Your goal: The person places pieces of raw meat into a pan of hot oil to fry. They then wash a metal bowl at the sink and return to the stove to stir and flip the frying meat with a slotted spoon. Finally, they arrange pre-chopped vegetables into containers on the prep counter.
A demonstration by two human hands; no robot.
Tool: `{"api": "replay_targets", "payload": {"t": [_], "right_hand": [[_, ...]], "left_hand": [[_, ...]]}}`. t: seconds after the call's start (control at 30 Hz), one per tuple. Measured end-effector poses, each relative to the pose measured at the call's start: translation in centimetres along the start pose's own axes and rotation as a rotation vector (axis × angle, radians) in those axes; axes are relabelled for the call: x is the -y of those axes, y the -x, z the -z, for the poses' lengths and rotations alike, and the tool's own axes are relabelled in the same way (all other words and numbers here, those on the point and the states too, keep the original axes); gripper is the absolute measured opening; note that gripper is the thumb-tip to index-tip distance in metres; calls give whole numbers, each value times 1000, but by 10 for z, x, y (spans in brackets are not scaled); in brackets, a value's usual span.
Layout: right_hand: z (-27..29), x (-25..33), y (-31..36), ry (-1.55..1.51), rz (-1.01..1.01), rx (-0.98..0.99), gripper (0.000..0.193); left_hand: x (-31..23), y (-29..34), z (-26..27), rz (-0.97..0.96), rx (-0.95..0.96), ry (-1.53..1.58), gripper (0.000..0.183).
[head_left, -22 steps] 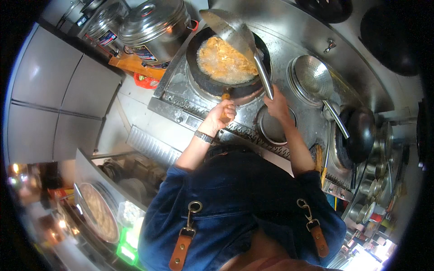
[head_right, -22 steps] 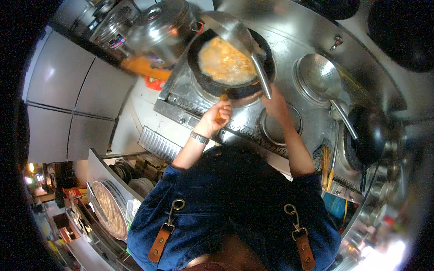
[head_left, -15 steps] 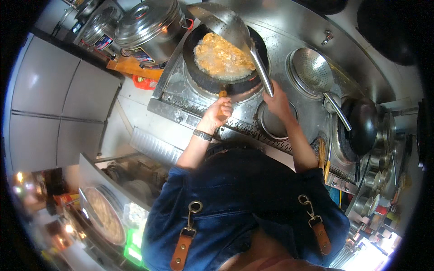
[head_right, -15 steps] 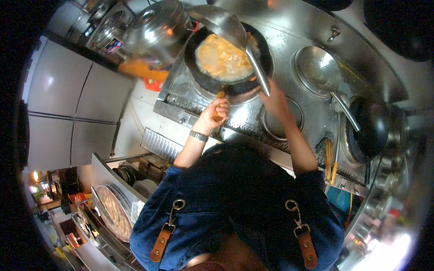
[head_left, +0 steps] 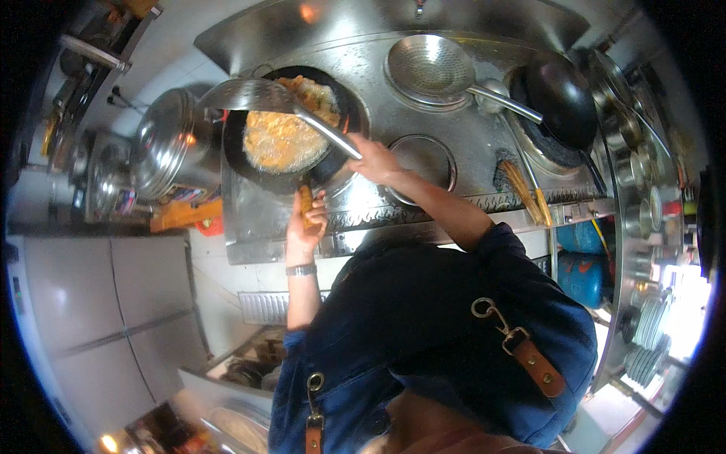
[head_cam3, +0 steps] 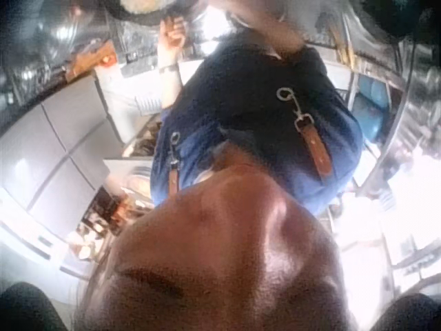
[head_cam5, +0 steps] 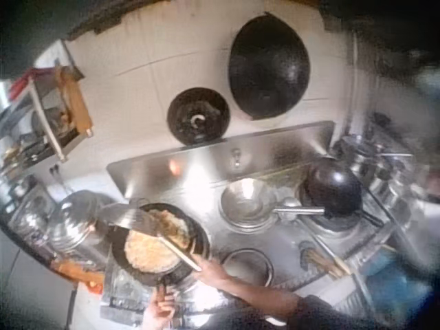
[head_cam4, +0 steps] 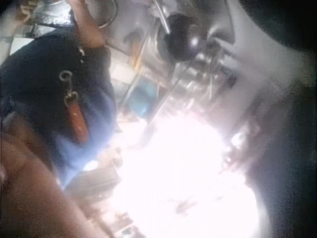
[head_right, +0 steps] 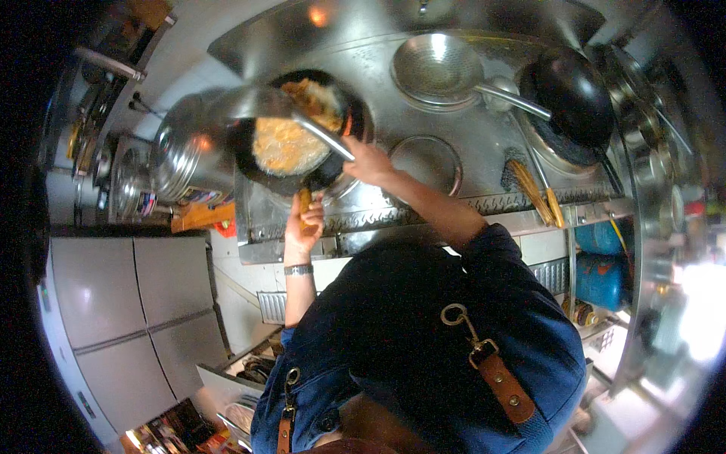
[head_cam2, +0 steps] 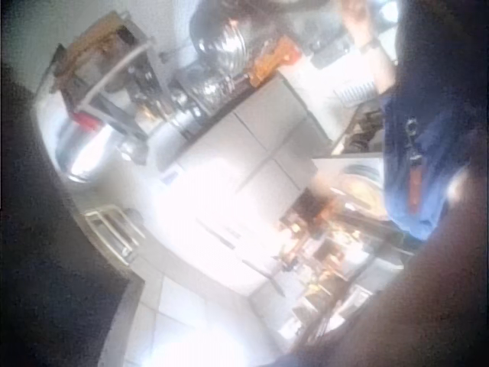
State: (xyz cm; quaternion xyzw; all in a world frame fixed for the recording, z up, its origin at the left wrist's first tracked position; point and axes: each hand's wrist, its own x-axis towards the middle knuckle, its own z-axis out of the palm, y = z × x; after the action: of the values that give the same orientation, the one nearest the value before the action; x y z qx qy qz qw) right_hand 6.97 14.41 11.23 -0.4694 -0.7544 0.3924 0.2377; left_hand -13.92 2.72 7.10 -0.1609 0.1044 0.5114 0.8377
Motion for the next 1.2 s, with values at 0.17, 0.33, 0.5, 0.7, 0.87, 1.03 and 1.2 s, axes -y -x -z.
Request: {"api": "replay_targets", "payload": {"t": [0.17, 0.33, 0.5, 0.7, 0.87, 1.03, 1.2], "right_hand": [[17, 18, 11, -398, -97, 170, 55], [35, 20, 37, -617, -251, 210, 44], [70, 0, 63, -1038, -255, 247, 27], [132, -36, 95, -1520, -304, 288, 28], [198, -58, 153, -1739, -169, 52, 33], [305, -74, 205, -1901, -68, -172, 33], [408, -123, 231, -1947, 40, -274, 30]], "left_hand": [[20, 12, 19, -448, -418, -439, 40], [55, 60, 53, -564, -620, -633, 19], [99, 68, 72, -697, -541, -926, 11], [133, 32, 49, -682, -523, -1282, 36], [139, 7, 49, -461, -536, -1270, 32], [141, -3, 68, -454, -424, -1391, 33], [166, -4, 71, -520, -493, -1379, 39]]}}
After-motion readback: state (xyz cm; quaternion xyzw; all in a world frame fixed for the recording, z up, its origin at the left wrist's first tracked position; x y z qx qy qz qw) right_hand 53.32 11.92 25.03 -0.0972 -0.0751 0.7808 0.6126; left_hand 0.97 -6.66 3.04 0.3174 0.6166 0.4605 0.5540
